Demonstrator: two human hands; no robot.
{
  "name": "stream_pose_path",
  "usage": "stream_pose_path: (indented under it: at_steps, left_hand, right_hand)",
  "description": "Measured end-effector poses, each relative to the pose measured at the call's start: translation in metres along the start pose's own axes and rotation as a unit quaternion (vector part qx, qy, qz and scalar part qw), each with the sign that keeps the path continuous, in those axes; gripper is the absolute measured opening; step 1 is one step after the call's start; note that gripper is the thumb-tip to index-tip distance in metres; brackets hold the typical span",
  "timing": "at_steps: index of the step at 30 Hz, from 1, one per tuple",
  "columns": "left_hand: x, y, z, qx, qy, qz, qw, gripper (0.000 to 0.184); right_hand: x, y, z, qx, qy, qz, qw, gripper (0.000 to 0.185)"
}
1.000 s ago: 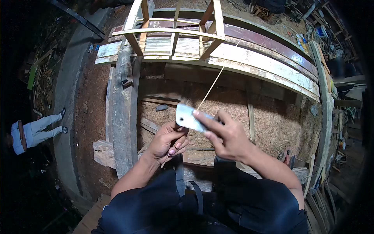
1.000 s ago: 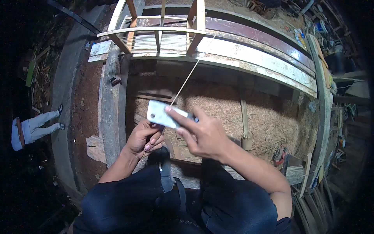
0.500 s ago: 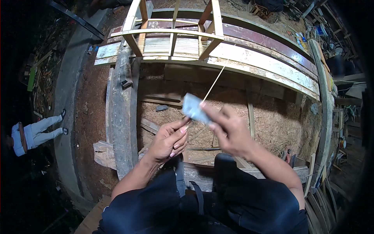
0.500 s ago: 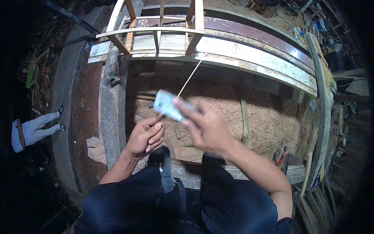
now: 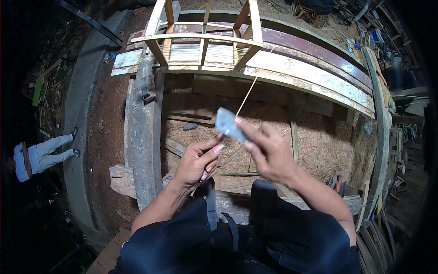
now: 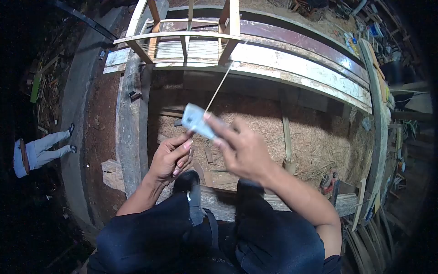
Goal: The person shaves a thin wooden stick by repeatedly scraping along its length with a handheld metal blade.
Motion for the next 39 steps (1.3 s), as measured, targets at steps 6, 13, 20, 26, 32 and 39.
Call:
stream_pose_path:
  at_steps: [6, 13, 20, 26, 32, 39]
  left_hand:
    - [0.005, -0.003, -0.005, 0.0, 0.004, -0.01, 1.0, 0.03]
    - [0.006, -0.005, -0.003, 0.01, 0.004, -0.019, 1.0, 0.026]
    - [0.004, -0.004, -0.004, 0.015, 0.013, -0.019, 1.0, 0.027]
    - [-0.003, -0.003, -0.004, 0.021, 0.022, 0.03, 0.999, 0.044]
    - [0.007, -0.004, -0.006, 0.01, -0.02, 0.025, 0.999, 0.043]
    - [0.008, -0.004, -0.005, 0.014, -0.015, 0.055, 0.998, 0.045]
  right_hand:
    - [-0.008, -0.007, 0.008, 0.034, -0.007, -0.028, 0.999, 0.055]
    - [0.0, -0.003, 0.001, 0.015, -0.004, 0.015, 1.0, 0.055]
    - [-0.003, -0.001, 0.001, 0.01, 0.023, 0.012, 1.0, 0.055]
    - [-0.006, 0.014, -0.006, -0.006, 0.025, 0.031, 0.999, 0.053]
    - [-0.012, 0.011, -0.001, 0.024, 0.013, -0.007, 1.0, 0.054]
    - [-0.014, 0.0, 0.006, 0.06, -0.017, -0.01, 0.998, 0.055]
Point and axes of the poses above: each hand's wrist, its own z-axis towards the middle knuckle, its own x-axis out of the palm, y = z × x, the point moved 1 cm from there along z, towards the middle knuckle, and after that the axes turned 10 degrees about -z, right-handed, at the moved point
